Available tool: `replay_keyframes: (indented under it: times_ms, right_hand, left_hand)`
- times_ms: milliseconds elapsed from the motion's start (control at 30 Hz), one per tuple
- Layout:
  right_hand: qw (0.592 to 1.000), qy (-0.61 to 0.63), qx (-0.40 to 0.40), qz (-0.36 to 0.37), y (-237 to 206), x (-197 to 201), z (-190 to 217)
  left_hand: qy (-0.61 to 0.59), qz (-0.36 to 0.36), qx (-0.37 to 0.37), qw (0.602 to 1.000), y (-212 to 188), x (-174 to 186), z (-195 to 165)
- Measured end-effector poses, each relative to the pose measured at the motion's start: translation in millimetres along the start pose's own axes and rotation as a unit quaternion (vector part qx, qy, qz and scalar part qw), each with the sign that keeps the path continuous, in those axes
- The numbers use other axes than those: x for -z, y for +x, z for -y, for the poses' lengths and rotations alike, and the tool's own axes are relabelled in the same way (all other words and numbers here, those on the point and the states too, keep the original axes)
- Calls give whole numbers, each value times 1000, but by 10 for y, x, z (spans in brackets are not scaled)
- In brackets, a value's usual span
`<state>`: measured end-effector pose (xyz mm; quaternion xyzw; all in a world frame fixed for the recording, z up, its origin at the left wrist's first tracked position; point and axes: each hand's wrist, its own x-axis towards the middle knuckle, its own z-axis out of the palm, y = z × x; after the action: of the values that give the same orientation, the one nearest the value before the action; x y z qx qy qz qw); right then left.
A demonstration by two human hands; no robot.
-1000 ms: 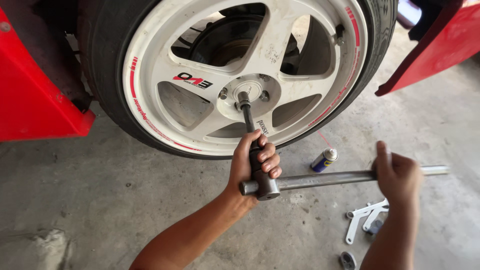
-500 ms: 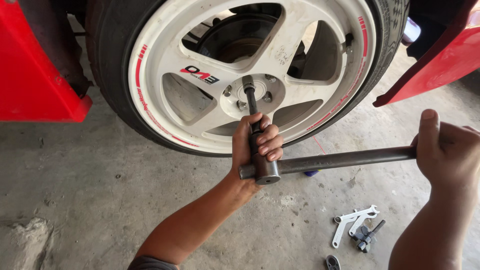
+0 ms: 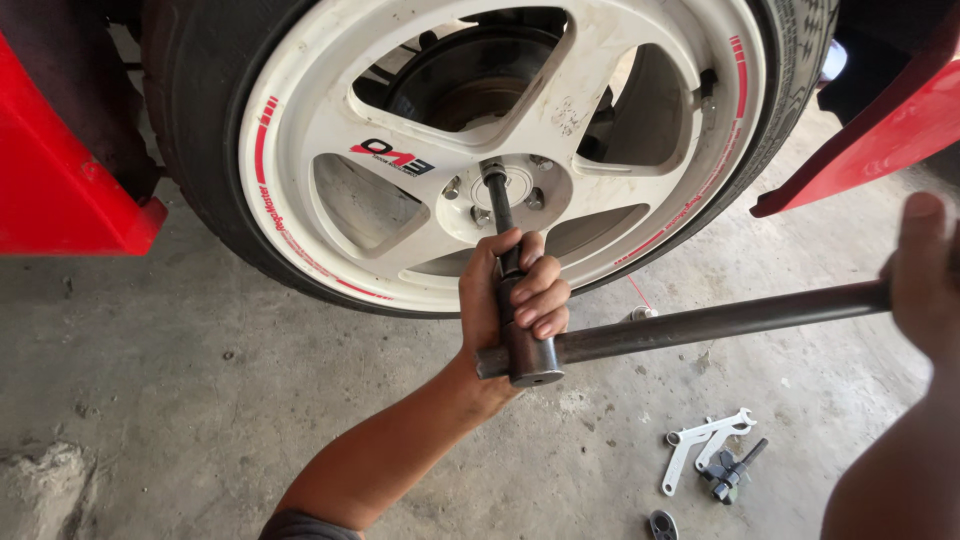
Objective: The person kneels beside the front wheel of a red car on a lift and uses a socket wrench with a long breaker bar to loosen the lug nuts, working on the nuts one at a time and repositioning the wrench between nuts. At the end they handle the wrench and socket on the ground.
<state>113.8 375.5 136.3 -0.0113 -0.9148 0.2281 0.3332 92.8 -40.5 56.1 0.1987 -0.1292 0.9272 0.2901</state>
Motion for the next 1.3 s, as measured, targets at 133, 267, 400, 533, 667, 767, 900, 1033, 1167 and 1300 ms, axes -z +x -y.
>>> replay_keyframes:
  times_ms: [133, 267, 400, 533, 667, 767, 900, 1033, 1167, 1300]
  right_hand:
    - [998, -54, -27, 34, 354, 36, -252]
    - [994, -87, -47, 56, 402, 66, -347]
    - [990, -110, -56, 70, 486, 125, -401]
    - [991, -104, -51, 67, 474, 59, -377]
    - [991, -86, -71, 69, 88, 5, -283]
    - [974, -130, -122, 143, 31, 21, -273]
    - [931, -181, -198, 248, 393, 40, -410]
    - [909, -225, -237, 258, 797, 126, -664]
    - [892, -254, -270, 260, 1052, 226, -913]
    - [881, -257, -291, 272, 1091, 310, -984]
  left_hand:
    - [11, 8, 3, 1000, 44, 25, 13]
    - [-52, 72, 6, 996, 135, 41, 9]
    - [-71, 77, 10, 994, 124, 52, 15]
    - [-56, 45, 9, 997, 91, 55, -12]
    - [32, -6, 0, 999, 102, 45, -37]
    - [50, -4, 5, 999, 84, 32, -73]
    - [54, -40, 2, 998, 42, 26, -49]
    - [42, -35, 6, 998, 30, 13, -40]
    - [52, -39, 9, 998, 22, -31, -72]
    - [69, -50, -3, 996, 26, -74, -76]
